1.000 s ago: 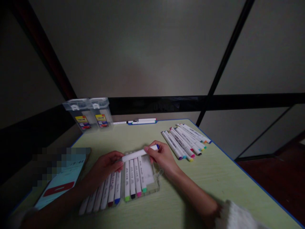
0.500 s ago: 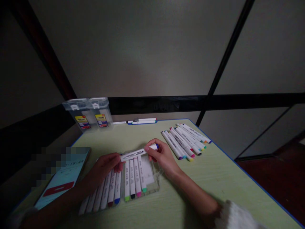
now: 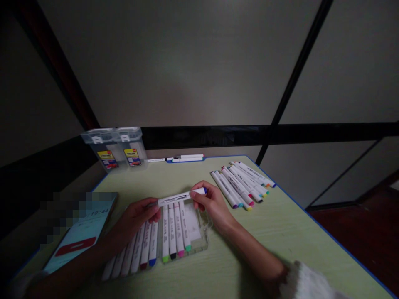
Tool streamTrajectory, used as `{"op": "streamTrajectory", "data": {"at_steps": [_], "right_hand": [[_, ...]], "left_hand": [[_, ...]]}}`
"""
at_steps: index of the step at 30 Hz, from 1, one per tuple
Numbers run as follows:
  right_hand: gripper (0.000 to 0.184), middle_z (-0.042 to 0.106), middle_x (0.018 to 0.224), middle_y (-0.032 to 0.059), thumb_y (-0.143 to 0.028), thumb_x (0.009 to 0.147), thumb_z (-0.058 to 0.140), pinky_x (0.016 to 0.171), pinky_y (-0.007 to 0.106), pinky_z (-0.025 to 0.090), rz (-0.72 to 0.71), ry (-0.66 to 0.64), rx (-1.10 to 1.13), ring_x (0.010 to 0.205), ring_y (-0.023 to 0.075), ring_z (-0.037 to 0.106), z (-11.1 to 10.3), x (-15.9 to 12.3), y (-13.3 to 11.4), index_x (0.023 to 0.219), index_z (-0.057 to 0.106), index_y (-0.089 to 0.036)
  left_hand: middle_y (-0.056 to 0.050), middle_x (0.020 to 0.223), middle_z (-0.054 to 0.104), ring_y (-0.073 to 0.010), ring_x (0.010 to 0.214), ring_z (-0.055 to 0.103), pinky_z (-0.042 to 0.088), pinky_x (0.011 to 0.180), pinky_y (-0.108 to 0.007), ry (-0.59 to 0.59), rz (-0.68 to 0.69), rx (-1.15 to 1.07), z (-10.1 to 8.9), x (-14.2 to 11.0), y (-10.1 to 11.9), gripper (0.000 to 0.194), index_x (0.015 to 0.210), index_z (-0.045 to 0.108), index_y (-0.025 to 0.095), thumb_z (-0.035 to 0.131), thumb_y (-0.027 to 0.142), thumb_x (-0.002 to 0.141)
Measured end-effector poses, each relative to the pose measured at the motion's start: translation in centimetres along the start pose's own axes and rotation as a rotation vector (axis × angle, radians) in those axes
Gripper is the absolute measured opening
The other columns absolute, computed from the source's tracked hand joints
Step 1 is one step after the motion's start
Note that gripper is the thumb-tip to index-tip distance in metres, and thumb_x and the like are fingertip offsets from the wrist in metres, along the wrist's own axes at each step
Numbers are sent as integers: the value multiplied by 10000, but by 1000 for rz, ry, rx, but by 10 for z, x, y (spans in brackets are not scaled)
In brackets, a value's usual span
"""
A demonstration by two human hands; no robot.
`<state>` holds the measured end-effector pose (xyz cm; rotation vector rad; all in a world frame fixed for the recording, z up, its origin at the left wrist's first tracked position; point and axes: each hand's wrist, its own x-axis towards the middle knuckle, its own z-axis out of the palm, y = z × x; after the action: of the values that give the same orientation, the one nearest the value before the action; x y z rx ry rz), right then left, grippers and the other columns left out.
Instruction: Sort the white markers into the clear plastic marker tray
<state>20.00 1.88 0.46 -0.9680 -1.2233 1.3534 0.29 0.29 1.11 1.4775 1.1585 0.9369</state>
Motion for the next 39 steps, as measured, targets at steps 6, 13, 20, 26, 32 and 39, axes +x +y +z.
{"op": "streamTrajectory", "data": {"at_steps": [6, 13, 20, 26, 32, 39], "right_hand": [[157, 472, 448, -50, -284, 662, 626, 420, 199, 233, 3, -10, -20, 416, 61, 366, 0, 1, 1, 700, 535, -161], [168, 460, 442, -55, -289, 655, 632, 421, 200, 231, 12, -13, -5, 416, 61, 356, 0, 1, 0, 691, 530, -160], [171, 463, 440, -52, -300, 667, 624, 423, 202, 227, 2, -21, -13, 418, 63, 358, -1, 1, 1, 684, 528, -160], [189, 462, 441, -52, -314, 661, 631, 422, 205, 219, 0, -15, -18, 415, 62, 354, -1, 1, 1, 681, 528, -157], [191, 460, 455, -48, -319, 670, 625, 431, 211, 224, -5, -15, -55, 426, 65, 355, 0, 0, -2, 685, 528, -155], [176, 462, 458, -46, -312, 679, 614, 433, 218, 222, -4, -13, -66, 428, 69, 349, 1, -1, -1, 685, 526, -160]], "left_hand": [[44, 589, 548, -109, 567, 493, 353, 528, -208, 18, -32, -55, 0, 0, -2, 197, 797, 537, 134, 551, 233, 627], [52, 547, 539, -96, 507, 478, 341, 484, -201, -33, -10, -45, -1, 6, -11, 153, 731, 520, 149, 562, 210, 596], [69, 496, 489, -87, 482, 438, 319, 479, -198, -29, 7, -1, -1, 3, -10, 117, 723, 515, 147, 527, 234, 646], [72, 479, 473, -87, 469, 414, 313, 481, -201, -27, 18, 12, -1, 2, -7, 118, 701, 515, 154, 514, 267, 670], [43, 493, 479, -103, 488, 418, 343, 516, -213, -21, 43, 47, 0, -2, 0, 239, 548, 503, 162, 463, 328, 715], [33, 504, 486, -115, 505, 424, 352, 529, -215, -9, 35, 87, 0, -3, 4, 286, 514, 507, 167, 441, 342, 730]]}}
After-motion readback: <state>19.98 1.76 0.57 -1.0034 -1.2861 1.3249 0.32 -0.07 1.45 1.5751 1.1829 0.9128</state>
